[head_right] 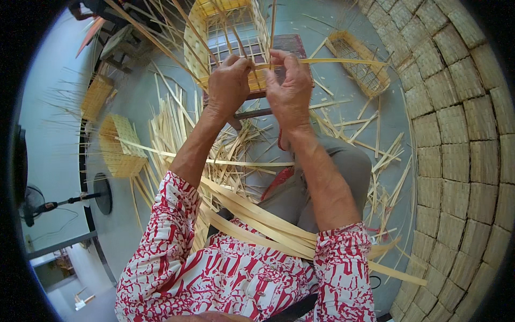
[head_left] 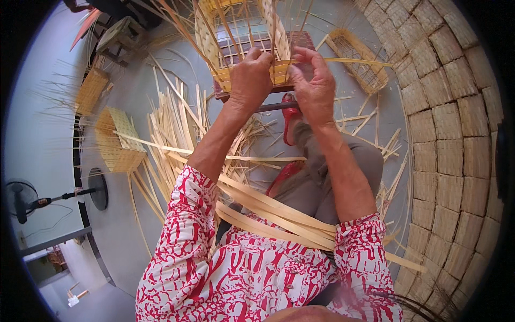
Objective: The person weaves thin strips of bamboo or rattan into a basket frame using both hands. They interlace the strips through the vertical ribs of the basket, gradually building up the woven pattern.
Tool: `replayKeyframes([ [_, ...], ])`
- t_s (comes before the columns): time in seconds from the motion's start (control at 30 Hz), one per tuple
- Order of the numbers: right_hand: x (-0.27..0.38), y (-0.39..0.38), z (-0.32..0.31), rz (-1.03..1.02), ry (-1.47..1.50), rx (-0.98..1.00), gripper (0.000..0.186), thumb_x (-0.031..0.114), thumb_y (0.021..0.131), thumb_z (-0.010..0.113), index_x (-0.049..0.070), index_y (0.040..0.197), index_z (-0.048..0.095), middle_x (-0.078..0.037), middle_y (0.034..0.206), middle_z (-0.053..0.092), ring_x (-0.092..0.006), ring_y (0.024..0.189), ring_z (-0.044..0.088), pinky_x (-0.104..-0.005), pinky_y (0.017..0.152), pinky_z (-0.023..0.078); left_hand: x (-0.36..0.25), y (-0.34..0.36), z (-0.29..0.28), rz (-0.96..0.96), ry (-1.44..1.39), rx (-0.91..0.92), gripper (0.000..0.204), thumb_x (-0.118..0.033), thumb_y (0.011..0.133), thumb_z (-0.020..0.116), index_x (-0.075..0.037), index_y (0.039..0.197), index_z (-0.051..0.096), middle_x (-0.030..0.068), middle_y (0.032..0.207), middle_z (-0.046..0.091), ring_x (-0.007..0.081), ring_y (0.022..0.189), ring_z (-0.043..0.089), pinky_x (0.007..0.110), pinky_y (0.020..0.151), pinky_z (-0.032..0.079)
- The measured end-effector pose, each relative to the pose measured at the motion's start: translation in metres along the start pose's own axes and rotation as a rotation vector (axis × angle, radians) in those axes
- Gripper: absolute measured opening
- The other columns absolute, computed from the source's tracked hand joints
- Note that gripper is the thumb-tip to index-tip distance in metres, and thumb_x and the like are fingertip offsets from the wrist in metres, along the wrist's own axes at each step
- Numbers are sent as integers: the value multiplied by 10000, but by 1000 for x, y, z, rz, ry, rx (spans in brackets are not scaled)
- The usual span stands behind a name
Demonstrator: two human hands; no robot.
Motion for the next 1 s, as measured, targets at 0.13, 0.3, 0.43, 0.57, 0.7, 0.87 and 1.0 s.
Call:
replayKeyframes([
  [0.13, 8, 5, 13, -462, -559, 139, 188, 160, 809, 711, 122, 992, 694, -62, 942, 689, -284, 992, 629, -433, 1042, 365, 23, -14, -26, 17, -10, 78, 84, -74, 847, 645, -80, 911, 699, 104, 915, 676, 330, 818, 675, 400, 720, 556],
  [0.3, 2, -7, 53, -386, -467, 420, 84, 185, 866, 648, 104, 886, 642, -99, 797, 658, -333, 839, 659, -469, 843, 483, 42, -53, -90, -50, -326, -270, 454, 29, 855, 684, -61, 1269, 520, 115, 1042, 679, 213, 798, 728, 317, 650, 586],
  [0.43, 8, -8, 60, -325, -453, 449, 148, 251, 902, 644, 104, 894, 629, -110, 808, 662, -356, 777, 662, -479, 688, 522, 27, -59, -65, -30, -285, -117, 482, 19, 856, 683, -34, 1297, 497, 127, 1006, 689, 220, 808, 727, 333, 673, 584],
  [0.57, 9, -10, 64, -309, -473, 484, 182, 290, 909, 649, 109, 892, 632, -95, 811, 672, -340, 796, 670, -478, 688, 513, 25, -39, -31, 11, -112, 37, 270, -34, 889, 661, -46, 1143, 571, 141, 1009, 706, 268, 809, 742, 367, 645, 574],
  [0.7, 15, -9, 63, -430, -538, 434, 153, 281, 907, 649, 130, 880, 646, -73, 799, 677, -312, 798, 679, -444, 700, 499, 36, -35, -16, -17, -197, 115, 141, -45, 900, 646, -41, 1016, 567, 154, 895, 697, 316, 782, 725, 405, 649, 560],
  [0.87, 33, -2, 67, -651, -614, 450, 123, 260, 896, 657, 144, 853, 668, -56, 815, 700, -269, 787, 700, -418, 722, 507, 33, -30, -27, 44, -161, 141, 117, -69, 920, 646, -29, 964, 545, 155, 783, 681, 312, 727, 720, 388, 605, 549],
  [1.0, 47, 15, 73, -790, -506, 540, 250, 302, 915, 622, 93, 778, 624, -147, 694, 639, -328, 700, 674, -429, 609, 507, 37, -32, -28, -42, -243, 157, 90, -57, 933, 622, -23, 970, 548, 148, 773, 688, 260, 702, 732, 360, 588, 552],
])
Point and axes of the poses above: each hand's wrist, its own y-axis towards the middle knuckle, its own z-axis out of the palm, x = y × z, the point moved 9 cm from there along y, towards the middle knuckle
